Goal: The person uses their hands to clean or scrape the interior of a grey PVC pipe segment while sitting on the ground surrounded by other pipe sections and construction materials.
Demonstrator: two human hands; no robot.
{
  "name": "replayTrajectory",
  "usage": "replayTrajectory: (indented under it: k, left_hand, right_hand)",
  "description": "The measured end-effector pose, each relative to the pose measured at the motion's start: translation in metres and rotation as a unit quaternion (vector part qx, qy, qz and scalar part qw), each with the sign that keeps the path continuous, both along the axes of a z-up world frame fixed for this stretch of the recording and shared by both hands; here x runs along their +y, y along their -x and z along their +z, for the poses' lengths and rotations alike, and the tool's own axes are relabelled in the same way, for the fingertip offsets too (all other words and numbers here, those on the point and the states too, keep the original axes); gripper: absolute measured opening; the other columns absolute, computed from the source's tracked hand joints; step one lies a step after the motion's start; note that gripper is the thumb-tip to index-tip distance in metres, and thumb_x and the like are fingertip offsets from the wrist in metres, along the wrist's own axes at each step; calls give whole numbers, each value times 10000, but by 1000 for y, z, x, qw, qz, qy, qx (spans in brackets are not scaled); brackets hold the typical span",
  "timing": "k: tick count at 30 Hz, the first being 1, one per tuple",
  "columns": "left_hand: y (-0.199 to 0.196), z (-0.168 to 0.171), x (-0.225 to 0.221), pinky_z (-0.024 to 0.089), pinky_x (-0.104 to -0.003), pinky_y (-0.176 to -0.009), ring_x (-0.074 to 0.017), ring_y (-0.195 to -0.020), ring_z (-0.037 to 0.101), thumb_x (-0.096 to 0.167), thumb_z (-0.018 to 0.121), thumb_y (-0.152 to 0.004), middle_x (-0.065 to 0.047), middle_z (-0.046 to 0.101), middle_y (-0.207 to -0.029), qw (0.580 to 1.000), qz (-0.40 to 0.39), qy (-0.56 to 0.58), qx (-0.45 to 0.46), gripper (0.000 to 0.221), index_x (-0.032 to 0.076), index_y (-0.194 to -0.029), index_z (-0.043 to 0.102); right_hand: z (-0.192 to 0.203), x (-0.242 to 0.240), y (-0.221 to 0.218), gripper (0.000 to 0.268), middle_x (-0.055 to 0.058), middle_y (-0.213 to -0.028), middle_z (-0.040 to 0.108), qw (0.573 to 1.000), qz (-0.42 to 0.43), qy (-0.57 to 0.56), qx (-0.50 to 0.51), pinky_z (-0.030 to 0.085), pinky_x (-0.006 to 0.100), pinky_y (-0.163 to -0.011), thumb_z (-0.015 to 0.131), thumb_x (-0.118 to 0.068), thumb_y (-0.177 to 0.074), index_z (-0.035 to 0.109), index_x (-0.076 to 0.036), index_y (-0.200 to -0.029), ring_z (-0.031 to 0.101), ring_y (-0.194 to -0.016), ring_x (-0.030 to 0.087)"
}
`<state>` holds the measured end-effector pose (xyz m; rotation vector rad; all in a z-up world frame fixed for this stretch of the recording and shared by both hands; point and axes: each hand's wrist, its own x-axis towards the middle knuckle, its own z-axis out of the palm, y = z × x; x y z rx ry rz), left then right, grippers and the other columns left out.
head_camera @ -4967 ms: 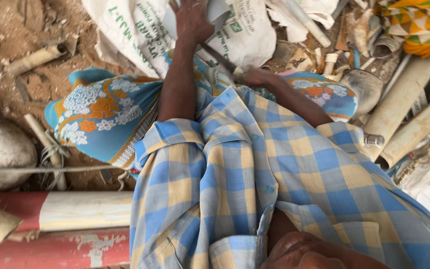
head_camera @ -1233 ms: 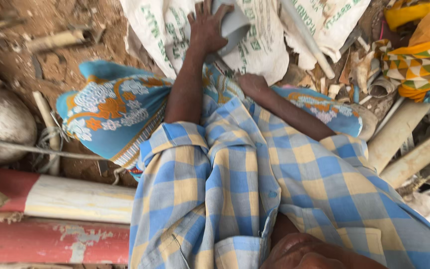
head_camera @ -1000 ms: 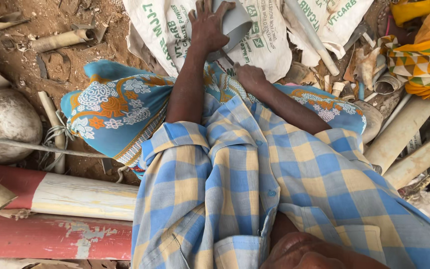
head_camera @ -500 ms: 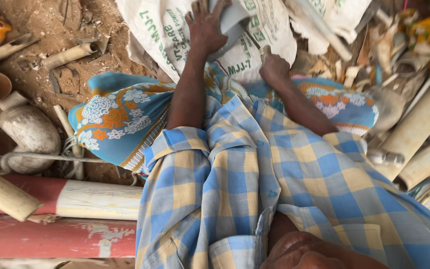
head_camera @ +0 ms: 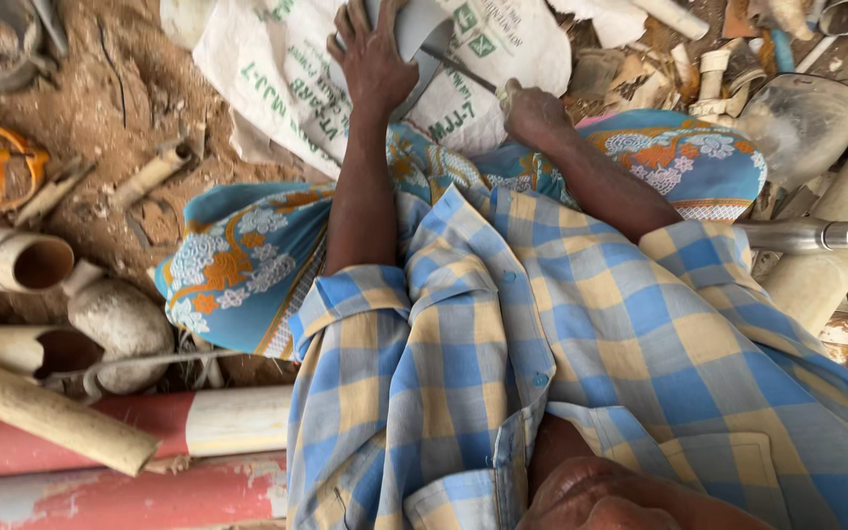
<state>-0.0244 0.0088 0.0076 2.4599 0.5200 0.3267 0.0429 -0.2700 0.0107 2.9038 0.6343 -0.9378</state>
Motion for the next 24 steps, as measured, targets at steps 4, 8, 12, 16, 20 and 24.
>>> replayTrajectory:
  k: [4, 8, 12, 16, 20, 24]
  left_hand:
    - [-12, -14, -3, 139, -700, -1094, -502, -1414, 212, 283, 818, -621, -288, 435, -1447, 1000, -17, -7, -7, 904, 190, -1460, 496]
    - [-14, -29, -7, 128, -682, -1162, -503, -1452, 224, 302, 807, -706, -275, 430, -1508, 1000, -18, 1, 9, 802, 199, -1451, 531]
    - [-20, -23, -6, 127, -697, -1164, -492, -1458, 238, 311, 802, -702, -253, 433, -1510, 999, -31, 4, 28, 800, 188, -1445, 532]
    - [-20, -19, -5, 139, -707, -1215, -453, -1492, 261, 321, 775, -777, -214, 434, -1550, 996, -41, 18, 72, 771, 195, -1491, 513]
    - [-18, -9, -6, 159, -701, -1104, -500, -1404, 264, 302, 806, -632, -271, 442, -1466, 1000, -21, -20, -9, 838, 173, -1418, 549]
    - [-20, -10, -1, 179, -687, -1115, -452, -1325, 427, 275, 780, -682, -234, 602, -1324, 1000, -29, 6, -5, 614, 149, -1272, 667]
  right_hand:
    - [-40, -31, 0, 351, 358, -1025, 679, 998, 42, -22, 48, 522, 583, -851, 539, -228, -968, 639, 48, -1161, 678, -986, 481]
    - [-78, -47, -12, 372, 348, -1027, 702, 983, 145, 17, 111, 551, 548, -869, 499, -239, -1024, 729, 48, -1076, 700, -939, 457]
    - [-53, -32, -5, 474, 298, -903, 723, 966, -97, -20, 237, 561, 538, -741, 541, -343, -1030, 680, 109, -988, 730, -755, 389]
    - [-71, -14, -6, 456, 262, -901, 699, 979, -46, -17, 199, 582, 486, -697, 517, -371, -1069, 667, 60, -1060, 718, -714, 353]
    - [-56, -4, 8, 365, 250, -1008, 682, 994, 49, -21, 93, 568, 452, -733, 511, -334, -1085, 569, -37, -1289, 683, -788, 307]
    - [36, 4, 11, 466, 200, -1104, 644, 994, 86, 5, 61, 556, 442, -713, 469, -282, -1071, 435, -229, -1533, 620, -777, 256]
